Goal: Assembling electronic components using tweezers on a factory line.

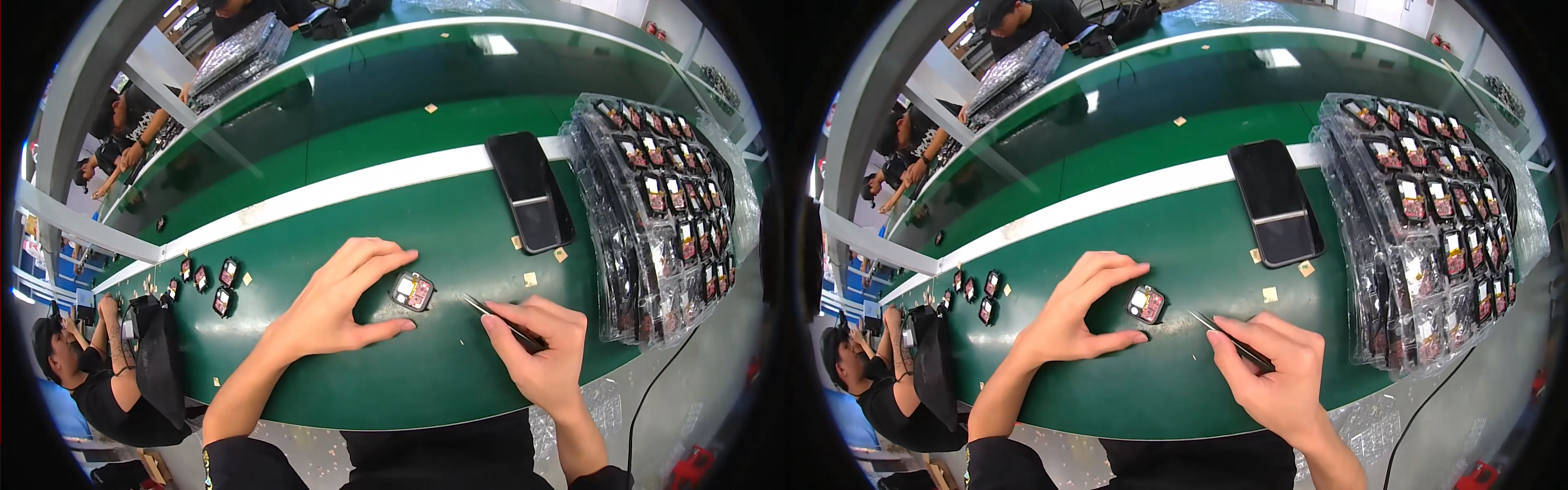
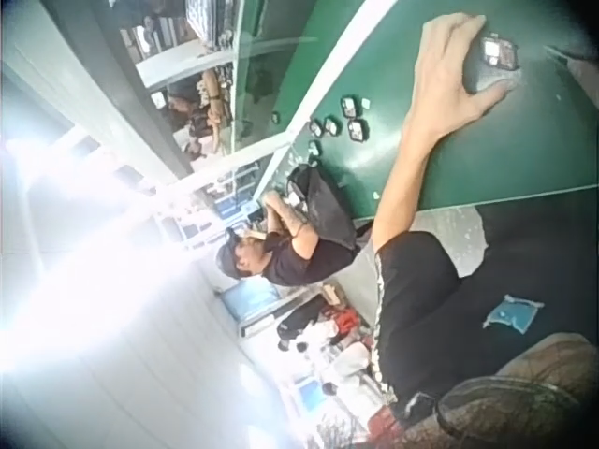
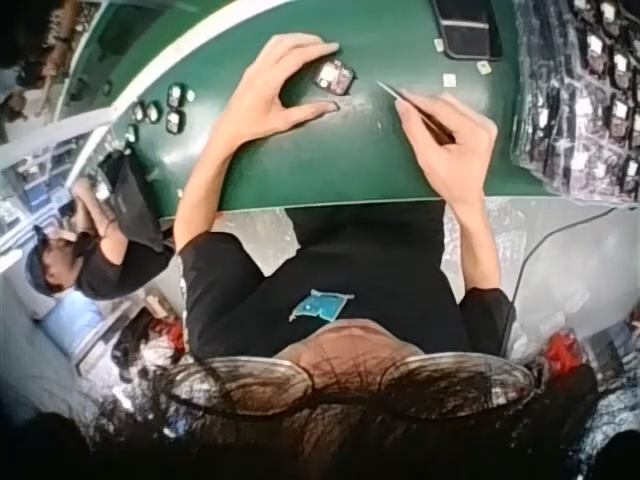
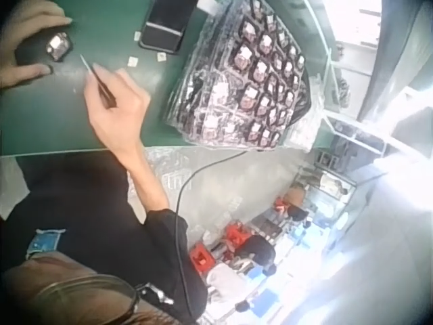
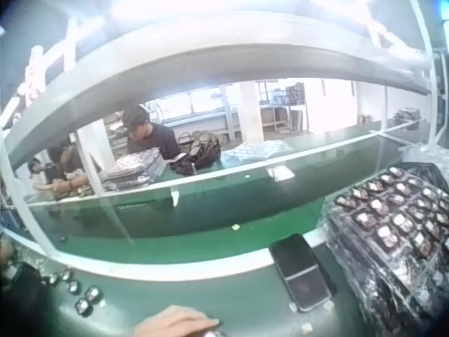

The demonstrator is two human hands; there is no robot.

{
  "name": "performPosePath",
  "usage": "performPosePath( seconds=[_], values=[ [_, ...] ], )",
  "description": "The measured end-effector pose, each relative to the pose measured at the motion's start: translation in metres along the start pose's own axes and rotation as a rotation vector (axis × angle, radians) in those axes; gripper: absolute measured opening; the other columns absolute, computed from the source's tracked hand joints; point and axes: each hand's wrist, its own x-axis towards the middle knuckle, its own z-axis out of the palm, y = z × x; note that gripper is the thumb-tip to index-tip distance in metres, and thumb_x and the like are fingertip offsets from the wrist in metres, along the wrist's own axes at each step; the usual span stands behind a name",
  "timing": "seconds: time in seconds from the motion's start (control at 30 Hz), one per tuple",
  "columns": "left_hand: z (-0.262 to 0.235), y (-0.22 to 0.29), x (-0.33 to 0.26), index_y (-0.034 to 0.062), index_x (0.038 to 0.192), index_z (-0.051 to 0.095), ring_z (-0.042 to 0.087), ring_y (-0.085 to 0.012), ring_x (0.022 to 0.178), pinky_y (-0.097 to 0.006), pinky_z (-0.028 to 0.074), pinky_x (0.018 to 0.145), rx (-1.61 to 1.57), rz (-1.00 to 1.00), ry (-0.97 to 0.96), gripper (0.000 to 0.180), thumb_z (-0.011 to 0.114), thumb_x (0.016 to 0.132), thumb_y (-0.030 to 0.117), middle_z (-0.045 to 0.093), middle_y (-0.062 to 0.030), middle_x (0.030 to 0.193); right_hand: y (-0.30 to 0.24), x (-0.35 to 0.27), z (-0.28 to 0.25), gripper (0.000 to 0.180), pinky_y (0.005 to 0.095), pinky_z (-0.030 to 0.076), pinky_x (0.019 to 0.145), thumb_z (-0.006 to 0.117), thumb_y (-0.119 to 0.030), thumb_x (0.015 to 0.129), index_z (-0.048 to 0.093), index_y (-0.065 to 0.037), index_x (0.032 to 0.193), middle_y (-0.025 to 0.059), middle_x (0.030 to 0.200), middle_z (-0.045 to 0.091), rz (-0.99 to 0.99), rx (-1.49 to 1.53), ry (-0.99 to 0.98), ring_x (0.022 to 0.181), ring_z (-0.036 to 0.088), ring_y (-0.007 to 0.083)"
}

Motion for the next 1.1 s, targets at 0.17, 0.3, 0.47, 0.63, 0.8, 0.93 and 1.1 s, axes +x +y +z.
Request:
performPosePath(
  seconds=[0.17, 0.3, 0.47, 0.63, 0.8, 0.93, 1.1],
  values=[
    [0.001, -0.014, -0.002, 0.0076, 0.127, 0.079, 0.062, -0.0293, 0.113, -0.043, 0.052, 0.101, 0.030, 0.002, -0.061, 0.061, 0.103, 0.072, 0.020, 0.068, -0.0075, 0.124, 0.003, 0.000, 0.002, 0.019, 0.0248, 0.034, 0.045, 0.086, 0.006, 0.088, 0.085, 0.005, 0.107, 0.0027, 0.068, 0.065, -0.022, 0.001, -0.036, 0.049, 0.050, 0.0031],
    [0.001, -0.012, -0.003, 0.0077, 0.122, 0.080, 0.062, -0.0279, 0.110, -0.042, 0.051, 0.096, 0.045, -0.017, -0.086, 0.058, 0.103, 0.070, 0.023, 0.069, -0.0064, 0.121, 0.003, 0.000, 0.001, 0.020, 0.0237, 0.033, 0.045, 0.086, 0.007, 0.088, 0.085, 0.005, 0.108, 0.0026, 0.069, 0.066, -0.017, 0.033, -0.063, 0.050, 0.051, 0.0024],
    [0.004, 0.003, -0.001, 0.0102, 0.121, 0.081, 0.064, -0.0209, 0.092, -0.037, 0.045, 0.095, -0.025, -0.066, -0.152, 0.058, 0.103, 0.071, 0.029, 0.074, -0.0020, 0.110, 0.004, -0.003, -0.003, 0.021, 0.0232, 0.033, 0.045, 0.086, 0.007, 0.087, 0.086, 0.004, 0.108, 0.0022, 0.070, 0.067, -0.010, 0.105, -0.118, 0.049, 0.051, 0.0026],
    [0.015, 0.011, -0.003, 0.0082, 0.117, 0.082, 0.063, -0.0180, 0.083, -0.037, 0.036, 0.091, -0.043, -0.027, -0.180, 0.059, 0.103, 0.070, 0.038, 0.073, 0.0000, 0.092, 0.005, -0.003, -0.005, 0.019, 0.0255, 0.035, 0.044, 0.085, 0.007, 0.085, 0.084, 0.003, 0.103, 0.0022, 0.070, 0.066, -0.033, 0.082, -0.226, 0.048, 0.051, 0.0069],
    [0.016, 0.011, -0.001, 0.0080, 0.114, 0.083, 0.064, -0.0184, 0.084, -0.037, 0.037, 0.089, -0.031, -0.058, -0.193, 0.059, 0.102, 0.068, 0.041, 0.073, -0.0002, 0.090, 0.009, -0.003, 0.002, 0.018, 0.0287, 0.038, 0.044, 0.086, 0.006, 0.082, 0.082, 0.002, 0.099, 0.0031, 0.071, 0.064, -0.094, -0.009, -0.243, 0.048, 0.053, 0.0127],
    [0.017, 0.010, 0.001, 0.0078, 0.112, 0.084, 0.063, -0.0190, 0.081, -0.038, 0.037, 0.087, -0.009, -0.051, -0.191, 0.062, 0.102, 0.065, 0.044, 0.073, -0.0007, 0.089, 0.008, -0.002, 0.006, 0.021, 0.0269, 0.037, 0.043, 0.085, 0.007, 0.081, 0.085, 0.000, 0.101, 0.0017, 0.069, 0.064, -0.120, -0.043, -0.207, 0.048, 0.053, 0.0099],
    [0.018, 0.009, -0.001, 0.0069, 0.110, 0.084, 0.062, -0.0192, 0.079, -0.038, 0.037, 0.086, 0.008, -0.042, -0.192, 0.065, 0.102, 0.063, 0.047, 0.075, -0.0015, 0.090, 0.011, -0.004, 0.009, 0.023, 0.0240, 0.034, 0.042, 0.086, 0.008, 0.081, 0.087, -0.002, 0.101, -0.0002, 0.066, 0.065, -0.114, -0.044, -0.168, 0.045, 0.050, 0.0045]
  ],
)
